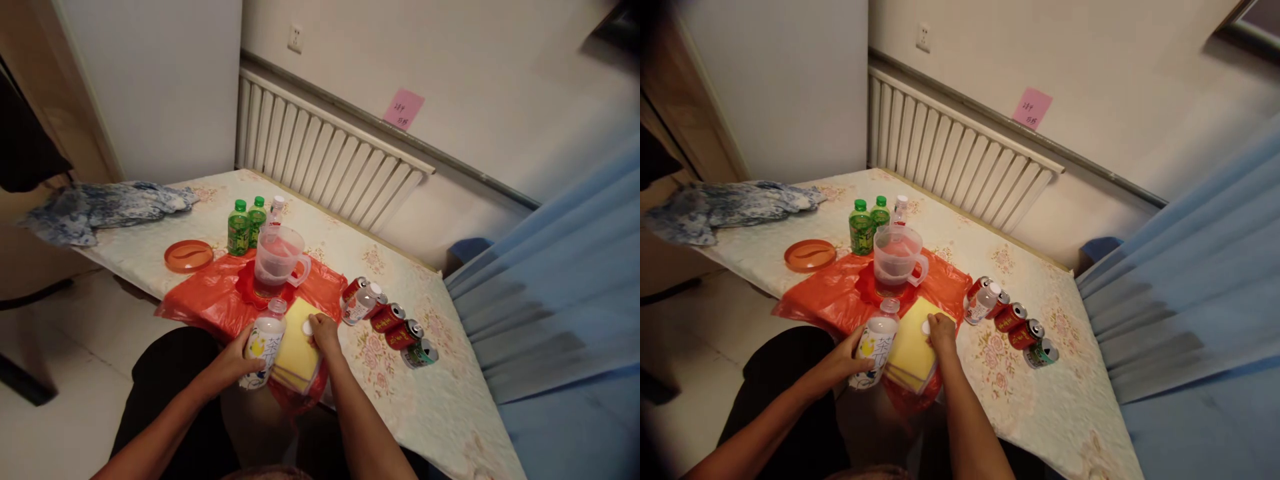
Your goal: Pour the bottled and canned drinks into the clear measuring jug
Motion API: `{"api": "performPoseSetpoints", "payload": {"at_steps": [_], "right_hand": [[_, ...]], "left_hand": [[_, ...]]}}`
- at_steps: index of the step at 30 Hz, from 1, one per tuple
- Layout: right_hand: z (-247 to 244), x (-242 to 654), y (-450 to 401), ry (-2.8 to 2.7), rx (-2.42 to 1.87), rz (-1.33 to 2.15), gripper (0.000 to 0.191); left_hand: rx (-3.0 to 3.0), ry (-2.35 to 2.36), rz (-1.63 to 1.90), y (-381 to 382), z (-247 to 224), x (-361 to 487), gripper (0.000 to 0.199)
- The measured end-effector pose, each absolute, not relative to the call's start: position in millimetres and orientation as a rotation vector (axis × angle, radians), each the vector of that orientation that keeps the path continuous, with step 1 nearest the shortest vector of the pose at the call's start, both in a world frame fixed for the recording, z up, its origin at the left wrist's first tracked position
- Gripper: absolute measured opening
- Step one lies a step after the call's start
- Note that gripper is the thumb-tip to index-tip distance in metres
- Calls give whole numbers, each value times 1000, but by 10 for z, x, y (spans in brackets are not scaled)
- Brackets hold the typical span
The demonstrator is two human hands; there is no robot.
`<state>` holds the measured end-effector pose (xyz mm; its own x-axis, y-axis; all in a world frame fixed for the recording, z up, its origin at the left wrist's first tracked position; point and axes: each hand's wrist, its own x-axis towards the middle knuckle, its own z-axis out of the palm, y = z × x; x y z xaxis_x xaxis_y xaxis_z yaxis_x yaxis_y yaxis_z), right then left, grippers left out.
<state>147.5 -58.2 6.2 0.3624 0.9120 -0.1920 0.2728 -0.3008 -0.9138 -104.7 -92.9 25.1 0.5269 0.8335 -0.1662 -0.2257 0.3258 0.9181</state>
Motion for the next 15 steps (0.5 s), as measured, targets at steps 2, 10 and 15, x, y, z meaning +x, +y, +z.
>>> {"api": "performPoseSetpoints", "payload": {"at_steps": [2, 10, 15], "right_hand": [[38, 1478, -574, -1095, -1799, 899, 30], [-33, 1536, -665, -1174, -1776, 832, 40], [-2, 1515, -702, -1151, -1749, 832, 43]], "left_hand": [[1006, 751, 807, -905, 297, -1087, 86], [992, 995, 1059, -623, 302, -1248, 85], [1041, 1243, 1412, -348, 346, -1334, 79]]}}
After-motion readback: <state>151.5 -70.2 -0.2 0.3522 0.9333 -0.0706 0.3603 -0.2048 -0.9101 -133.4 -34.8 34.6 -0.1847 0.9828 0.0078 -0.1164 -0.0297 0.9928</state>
